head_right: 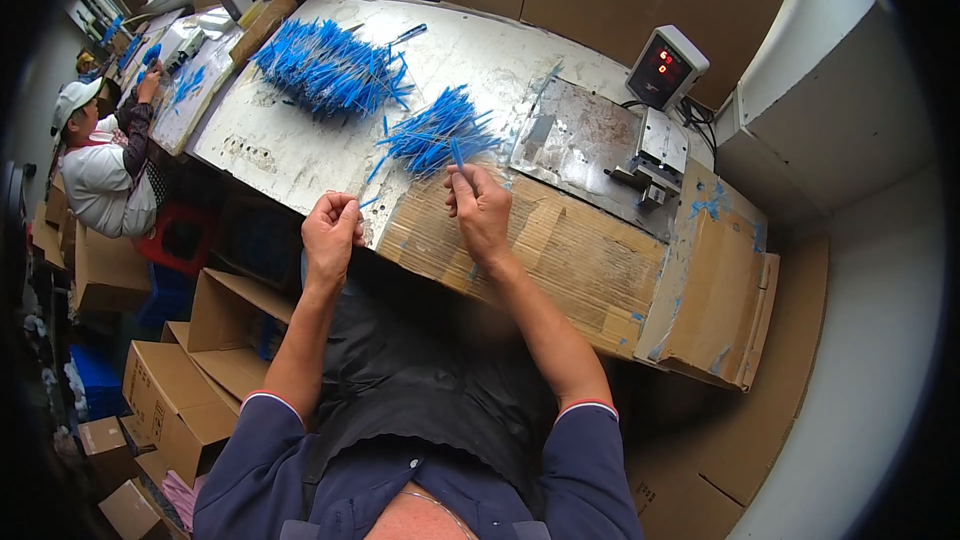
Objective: The person is seen assembling bundles of blue plastic bristles into metal or plastic clips using a small manual press or jig on a workbench.
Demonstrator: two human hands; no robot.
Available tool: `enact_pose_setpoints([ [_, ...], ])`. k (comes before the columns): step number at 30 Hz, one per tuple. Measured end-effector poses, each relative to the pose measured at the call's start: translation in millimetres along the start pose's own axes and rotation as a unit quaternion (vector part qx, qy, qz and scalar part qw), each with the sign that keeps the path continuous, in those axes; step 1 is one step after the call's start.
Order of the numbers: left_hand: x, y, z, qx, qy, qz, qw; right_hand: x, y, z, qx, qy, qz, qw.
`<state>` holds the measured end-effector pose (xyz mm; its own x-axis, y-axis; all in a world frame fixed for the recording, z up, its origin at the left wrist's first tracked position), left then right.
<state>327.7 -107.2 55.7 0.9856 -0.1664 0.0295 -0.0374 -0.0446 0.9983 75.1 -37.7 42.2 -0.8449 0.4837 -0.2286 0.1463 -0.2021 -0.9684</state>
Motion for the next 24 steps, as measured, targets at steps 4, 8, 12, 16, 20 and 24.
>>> enact_pose_setpoints([
  [4, 23, 33, -3, -0.136, 0.051, 0.242, 0.959, -15, -32, -10, 0.110, -0.020, -0.130, 0.985],
  [8, 23, 38, -4, -0.039, 0.004, 0.132, 0.990, -50, -70, -27, 0.363, -0.062, -0.266, 0.891],
  [12, -5, 38, -10, -0.026, -0.085, 0.057, 0.994, -78, -70, -38, 0.412, -0.127, -0.312, 0.847],
  [16, -25, 26, -3, 0.003, -0.102, -0.001, 0.995, -80, -36, -36, 0.254, -0.227, -0.301, 0.891],
  [20, -37, 15, 7, 0.017, -0.044, -0.087, 0.995, -55, -17, -30, 0.213, -0.215, -0.306, 0.902],
  [24, -58, -3, 11, 0.031, -0.052, -0.096, 0.993, -7, 13, -9, -0.041, -0.106, -0.073, 0.991],
])
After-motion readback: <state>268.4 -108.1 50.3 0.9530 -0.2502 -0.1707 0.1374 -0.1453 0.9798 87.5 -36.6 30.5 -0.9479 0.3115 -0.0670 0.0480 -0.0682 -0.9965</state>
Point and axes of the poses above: each hand's wrist, its own z-axis towards the middle knuckle, its own x-axis out of the back of the hand, y = z × x, the point moved 9 cm from there along z, towards the middle knuckle, and after that the axes turned 1 degree about z, right-handed, at the moved point
